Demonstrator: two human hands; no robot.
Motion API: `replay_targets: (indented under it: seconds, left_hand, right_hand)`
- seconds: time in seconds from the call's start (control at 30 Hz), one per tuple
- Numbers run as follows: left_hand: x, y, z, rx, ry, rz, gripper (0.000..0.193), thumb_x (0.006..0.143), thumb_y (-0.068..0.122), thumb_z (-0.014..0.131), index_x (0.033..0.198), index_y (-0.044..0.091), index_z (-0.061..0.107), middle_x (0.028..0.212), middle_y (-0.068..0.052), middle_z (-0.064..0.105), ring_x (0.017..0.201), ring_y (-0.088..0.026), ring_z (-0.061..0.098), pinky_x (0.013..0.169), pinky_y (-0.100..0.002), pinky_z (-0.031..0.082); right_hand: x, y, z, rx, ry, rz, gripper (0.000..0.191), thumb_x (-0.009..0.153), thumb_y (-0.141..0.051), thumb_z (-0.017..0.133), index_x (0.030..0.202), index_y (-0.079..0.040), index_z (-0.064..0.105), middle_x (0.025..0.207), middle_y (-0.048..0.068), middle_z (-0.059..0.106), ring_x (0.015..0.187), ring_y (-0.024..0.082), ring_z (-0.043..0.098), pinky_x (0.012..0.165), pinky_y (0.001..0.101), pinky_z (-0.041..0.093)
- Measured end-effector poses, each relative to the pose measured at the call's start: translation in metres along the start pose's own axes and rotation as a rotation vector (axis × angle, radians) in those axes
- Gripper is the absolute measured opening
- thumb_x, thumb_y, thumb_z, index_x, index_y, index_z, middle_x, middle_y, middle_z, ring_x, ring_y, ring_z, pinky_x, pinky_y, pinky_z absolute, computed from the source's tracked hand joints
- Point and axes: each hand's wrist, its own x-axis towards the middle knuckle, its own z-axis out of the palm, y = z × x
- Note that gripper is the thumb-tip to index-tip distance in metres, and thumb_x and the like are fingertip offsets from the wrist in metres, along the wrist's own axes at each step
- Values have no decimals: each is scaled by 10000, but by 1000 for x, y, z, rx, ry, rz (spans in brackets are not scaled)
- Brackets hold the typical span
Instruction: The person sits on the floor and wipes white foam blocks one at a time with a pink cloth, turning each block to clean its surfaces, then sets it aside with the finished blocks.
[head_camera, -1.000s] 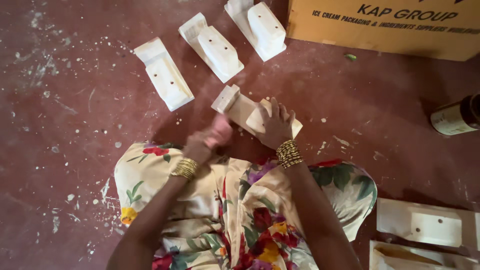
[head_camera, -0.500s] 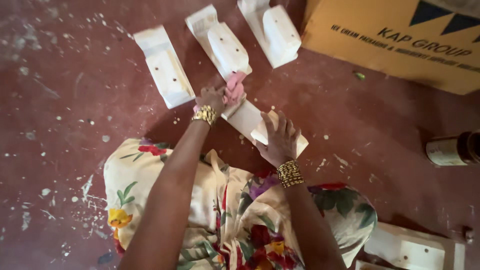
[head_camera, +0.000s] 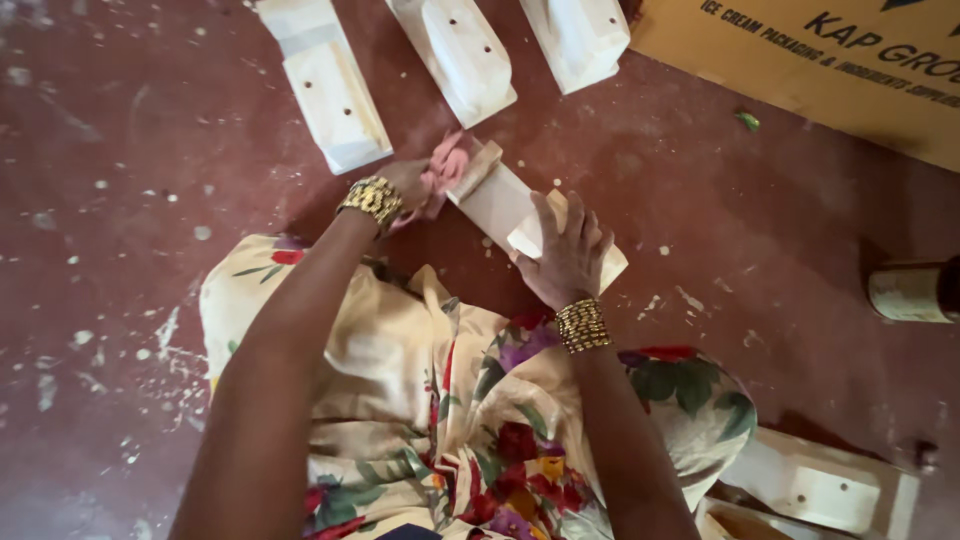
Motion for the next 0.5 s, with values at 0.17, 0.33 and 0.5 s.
replay_targets:
  seconds: [0.17, 0.33, 0.5]
  left_hand:
    - [-80, -2, 26, 123, -405, -46, 466, 994, 309, 522, 1455, 247, 500, 1155, -187, 711, 1047, -379, 675, 931, -490, 545]
    - [-116, 38, 50, 31, -82, 48, 573, 1000, 330, 531, 1555, 262, 405, 1184, -225, 696, 1048, -396, 688, 925, -492, 552]
    - [-70, 104, 29, 302, 860, 313, 624, 815, 311, 687, 1414, 357, 514, 980, -185, 711, 932, -398, 685, 724, -575, 568]
  right_hand:
    - [-2, 5, 1, 17, 0, 8, 894, 731, -482, 814, 1513, -286, 428, 1541, 172, 353, 1391, 435, 383, 1071, 684, 292]
    - [-6, 9, 3, 22, 7, 33, 880, 752, -517, 791, 1518, -317, 407, 1548, 166, 341, 1391, 446, 352, 1068, 729, 250]
    - [-8, 7, 0, 23, 0, 22, 872, 768, -530, 785, 1539, -378, 407, 1519, 162, 350, 1378, 457, 347, 1062, 720, 268]
